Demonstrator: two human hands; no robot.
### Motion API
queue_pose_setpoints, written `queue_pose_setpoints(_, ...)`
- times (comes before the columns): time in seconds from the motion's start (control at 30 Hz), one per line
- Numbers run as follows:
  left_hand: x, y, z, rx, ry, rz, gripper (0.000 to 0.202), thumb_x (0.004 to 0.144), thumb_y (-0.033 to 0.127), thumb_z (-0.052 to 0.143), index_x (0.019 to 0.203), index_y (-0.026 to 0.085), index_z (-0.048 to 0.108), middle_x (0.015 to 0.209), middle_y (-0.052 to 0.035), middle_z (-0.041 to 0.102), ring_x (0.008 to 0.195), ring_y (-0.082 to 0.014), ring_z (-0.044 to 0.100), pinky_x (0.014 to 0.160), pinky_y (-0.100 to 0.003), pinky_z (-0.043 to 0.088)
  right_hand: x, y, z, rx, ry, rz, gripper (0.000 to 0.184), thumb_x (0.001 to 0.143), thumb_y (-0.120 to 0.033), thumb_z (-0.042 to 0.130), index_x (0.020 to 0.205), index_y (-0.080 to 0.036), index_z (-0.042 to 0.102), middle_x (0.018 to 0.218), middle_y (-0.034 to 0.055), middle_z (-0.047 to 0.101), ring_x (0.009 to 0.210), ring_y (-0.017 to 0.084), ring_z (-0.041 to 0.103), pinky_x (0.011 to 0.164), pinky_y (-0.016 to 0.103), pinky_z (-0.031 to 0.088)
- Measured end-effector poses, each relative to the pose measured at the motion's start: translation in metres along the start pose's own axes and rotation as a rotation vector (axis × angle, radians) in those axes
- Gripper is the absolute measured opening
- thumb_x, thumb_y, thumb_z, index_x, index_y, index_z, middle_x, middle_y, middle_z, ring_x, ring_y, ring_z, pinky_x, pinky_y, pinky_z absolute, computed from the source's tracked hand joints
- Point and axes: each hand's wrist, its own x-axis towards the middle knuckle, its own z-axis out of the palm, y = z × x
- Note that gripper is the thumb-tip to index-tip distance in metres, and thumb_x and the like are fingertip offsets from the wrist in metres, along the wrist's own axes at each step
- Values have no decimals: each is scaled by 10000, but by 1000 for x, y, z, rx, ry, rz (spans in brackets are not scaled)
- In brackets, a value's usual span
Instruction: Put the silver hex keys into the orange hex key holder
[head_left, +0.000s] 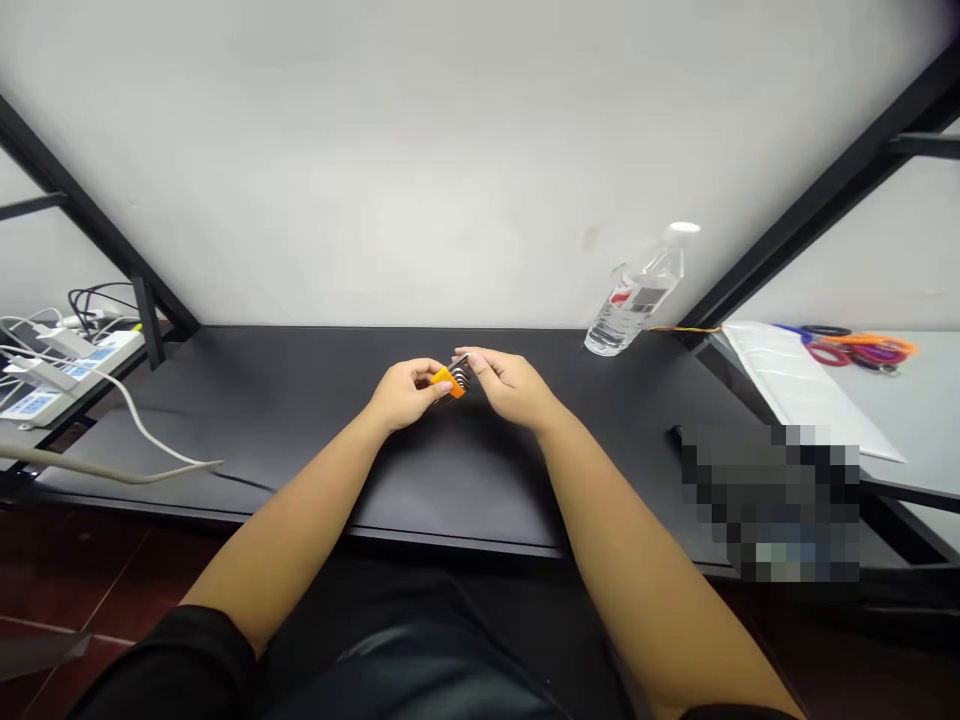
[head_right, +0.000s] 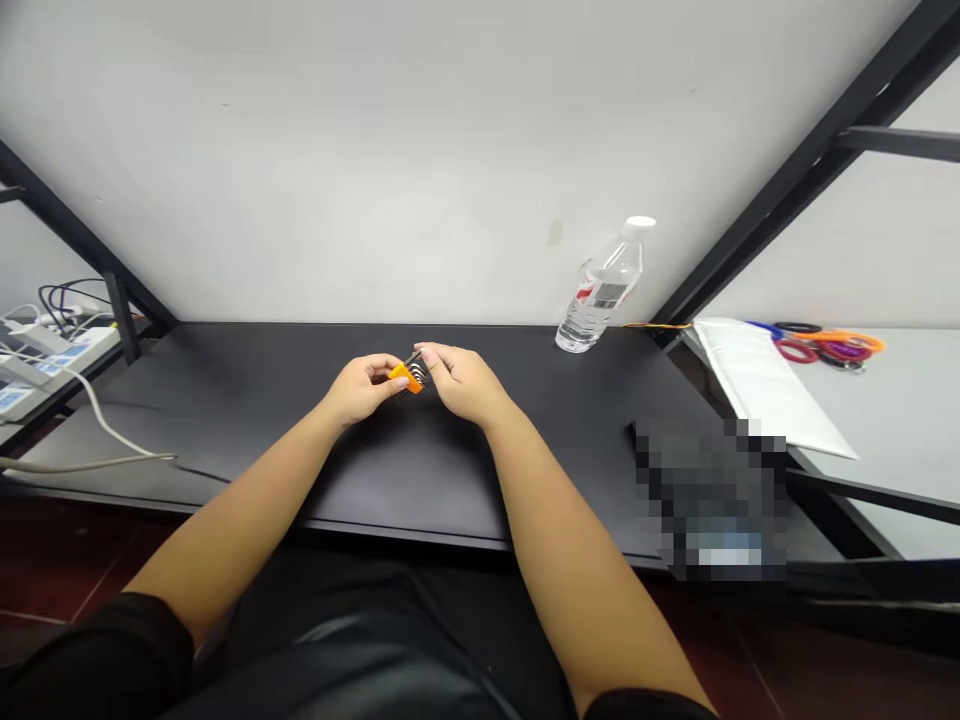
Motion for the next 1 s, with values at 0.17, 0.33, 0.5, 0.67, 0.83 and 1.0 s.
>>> queue_pose_setpoints(0.17, 1, 1, 1, 31, 20, 5, 217, 811, 353, 733, 947, 184, 730, 905, -64, 767, 820, -199, 713, 797, -316, 552, 0, -5, 3, -201, -203, -22, 422, 1049, -450, 356, 936, -230, 697, 973, 53, 752, 871, 216, 664, 756, 312, 478)
queue_pose_setpoints(0.33, -2, 7, 5, -116, 55, -2, 315, 795, 428, 764, 953, 163, 706, 923, -68, 759, 837, -195, 716, 839, -328, 556, 2, -5, 7, -367, -174, 31, 364, 1030, -457, 402, 849, -223, 615, 855, 65, 707, 717, 196, 591, 612, 285, 355)
queue_pose_setpoints(0.5, -4, 11, 9, -220, 40, -4, 401, 784, 503, 774, 960, 152, 694, 909, -77, 758, 854, -196, 715, 851, -333, 554, 2, -4, 6, -405, -128, 30, 355, 1018, -432, 419, 791, -220, 592, 782, 57, 684, 648, 183, 558, 582, 293, 297)
queue_pose_setpoints(0.67, -5, 9, 12, -279, 27, -47, 400, 778, 491, 785, 970, 151, 695, 921, -91, 769, 855, -193, 719, 855, -331, 545, 2, 2, 3, -309, -128, 3, 438, 1016, -495, 397, 743, -212, 588, 680, 22, 629, 603, 160, 523, 574, 285, 311)
queue_pose_setpoints(0.83, -6, 8, 8, -245, 0, -140, 314, 760, 430, 798, 905, 168, 706, 844, -53, 765, 765, -169, 704, 784, -300, 530, 2, 9, 3, -222, -183, 60, 442, 1003, -529, 412, 751, -215, 592, 677, 5, 615, 611, 159, 514, 585, 280, 355)
queue_pose_setpoints(1.0, -5, 9, 2, -109, -85, -216, 280, 756, 446, 779, 819, 182, 709, 676, 0, 690, 619, -138, 623, 630, -264, 469, -1, 11, -8, -100, -453, 19, 347, 1000, -474, 417, 872, -225, 622, 833, 22, 664, 735, 185, 563, 682, 297, 436)
